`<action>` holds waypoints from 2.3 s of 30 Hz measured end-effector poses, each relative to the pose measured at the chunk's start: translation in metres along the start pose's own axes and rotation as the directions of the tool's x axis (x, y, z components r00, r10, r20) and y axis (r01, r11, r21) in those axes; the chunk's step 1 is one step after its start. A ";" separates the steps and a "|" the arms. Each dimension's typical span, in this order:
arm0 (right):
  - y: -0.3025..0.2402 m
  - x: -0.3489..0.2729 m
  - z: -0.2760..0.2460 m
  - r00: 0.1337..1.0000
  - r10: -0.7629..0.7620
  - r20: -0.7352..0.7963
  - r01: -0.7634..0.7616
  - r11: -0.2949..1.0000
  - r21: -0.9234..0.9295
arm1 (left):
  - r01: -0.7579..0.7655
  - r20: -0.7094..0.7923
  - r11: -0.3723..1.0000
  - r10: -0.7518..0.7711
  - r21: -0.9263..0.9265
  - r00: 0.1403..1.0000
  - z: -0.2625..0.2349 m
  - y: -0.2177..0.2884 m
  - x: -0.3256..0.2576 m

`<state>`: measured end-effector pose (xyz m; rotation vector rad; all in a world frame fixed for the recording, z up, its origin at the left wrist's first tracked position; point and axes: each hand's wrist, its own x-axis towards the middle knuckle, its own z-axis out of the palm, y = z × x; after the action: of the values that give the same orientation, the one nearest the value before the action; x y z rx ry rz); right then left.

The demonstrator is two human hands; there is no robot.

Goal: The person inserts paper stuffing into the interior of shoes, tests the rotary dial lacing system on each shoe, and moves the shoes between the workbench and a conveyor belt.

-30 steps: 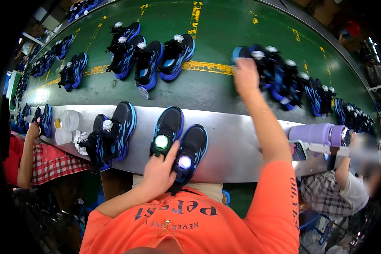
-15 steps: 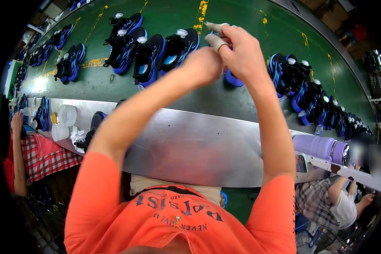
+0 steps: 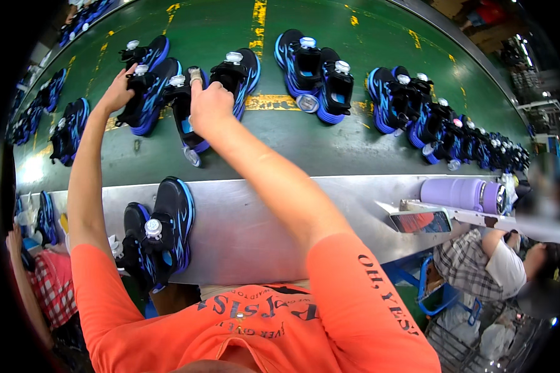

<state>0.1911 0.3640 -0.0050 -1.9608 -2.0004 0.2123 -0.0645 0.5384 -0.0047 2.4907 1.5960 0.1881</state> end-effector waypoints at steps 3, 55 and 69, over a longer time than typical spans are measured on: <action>0.046 -0.013 -0.020 0.992 -0.052 0.111 0.037 0.989 0.140 | 0.109 0.021 0.958 -0.119 0.264 0.993 0.001 0.012 -0.004; 0.268 -0.463 -0.246 0.728 0.632 -0.266 -0.508 0.758 0.410 | 0.118 -0.069 0.992 -0.121 -0.048 0.990 0.046 0.324 -0.347; 0.084 -0.283 -0.051 0.949 -0.315 -0.029 0.208 0.554 0.806 | 0.027 -0.168 0.861 -0.130 -0.508 0.977 0.063 0.377 -0.404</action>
<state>0.2867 0.0808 -0.0216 -1.0569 -1.7427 0.9930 0.1140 0.0124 0.0106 2.0445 1.4708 0.7598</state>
